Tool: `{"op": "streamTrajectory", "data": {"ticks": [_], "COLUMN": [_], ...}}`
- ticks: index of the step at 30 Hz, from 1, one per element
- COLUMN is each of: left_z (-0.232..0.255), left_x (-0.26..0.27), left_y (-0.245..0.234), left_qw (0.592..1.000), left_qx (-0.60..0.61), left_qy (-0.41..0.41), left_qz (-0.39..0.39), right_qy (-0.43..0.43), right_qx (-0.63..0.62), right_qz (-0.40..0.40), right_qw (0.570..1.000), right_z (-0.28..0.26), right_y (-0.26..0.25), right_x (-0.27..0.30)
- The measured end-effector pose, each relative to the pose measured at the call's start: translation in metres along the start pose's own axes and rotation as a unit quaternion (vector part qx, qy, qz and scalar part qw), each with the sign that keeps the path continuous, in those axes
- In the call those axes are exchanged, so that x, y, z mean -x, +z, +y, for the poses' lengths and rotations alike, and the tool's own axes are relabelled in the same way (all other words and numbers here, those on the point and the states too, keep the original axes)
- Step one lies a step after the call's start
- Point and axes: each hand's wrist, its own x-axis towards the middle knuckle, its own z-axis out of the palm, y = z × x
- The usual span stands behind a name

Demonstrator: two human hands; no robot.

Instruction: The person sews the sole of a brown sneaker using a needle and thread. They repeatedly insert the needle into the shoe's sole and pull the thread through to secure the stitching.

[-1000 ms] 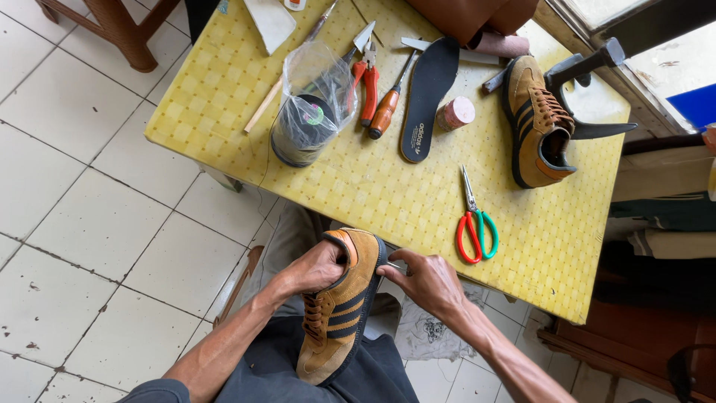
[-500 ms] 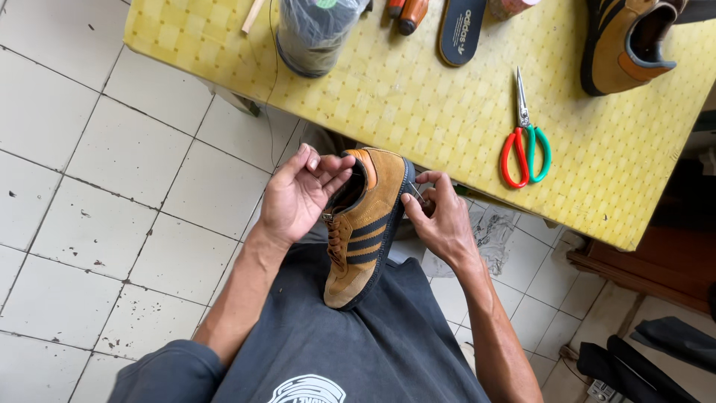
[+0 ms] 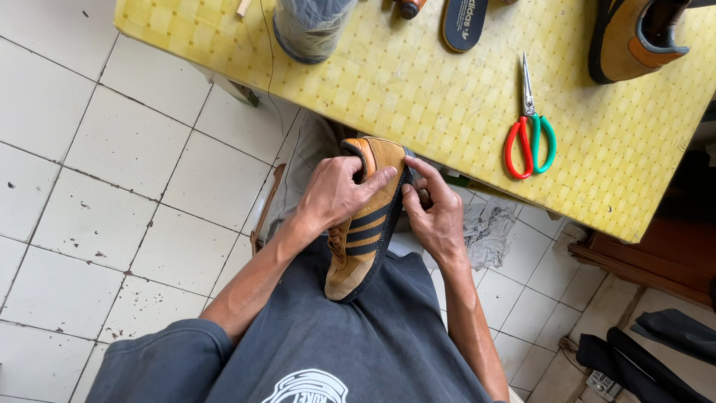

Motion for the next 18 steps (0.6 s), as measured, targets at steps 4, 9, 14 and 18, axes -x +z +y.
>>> {"op": "streamTrajectory", "data": {"ticks": [4, 9, 14, 18], "left_z": [0.002, -0.005, 0.019, 0.028], "left_x": [0.0, -0.002, 0.002, -0.001], "left_y": [0.019, 0.026, 0.018, 0.017], "left_qw": [0.986, 0.964, 0.96, 0.955], "left_qx": [0.135, 0.206, 0.202, 0.209], "left_qy": [-0.091, -0.152, -0.176, -0.195], "left_qz": [0.035, 0.072, 0.079, 0.085], "right_qy": [0.009, 0.07, 0.093, 0.091], "right_qx": [-0.025, -0.237, -0.302, -0.298], "right_qz": [0.013, 0.051, 0.091, 0.069], "right_qw": [1.0, 0.968, 0.945, 0.948], "right_z": [0.014, 0.02, 0.009, 0.004], "right_y": [0.004, 0.01, -0.006, -0.017], "right_x": [0.002, 0.002, 0.012, 0.008]}}
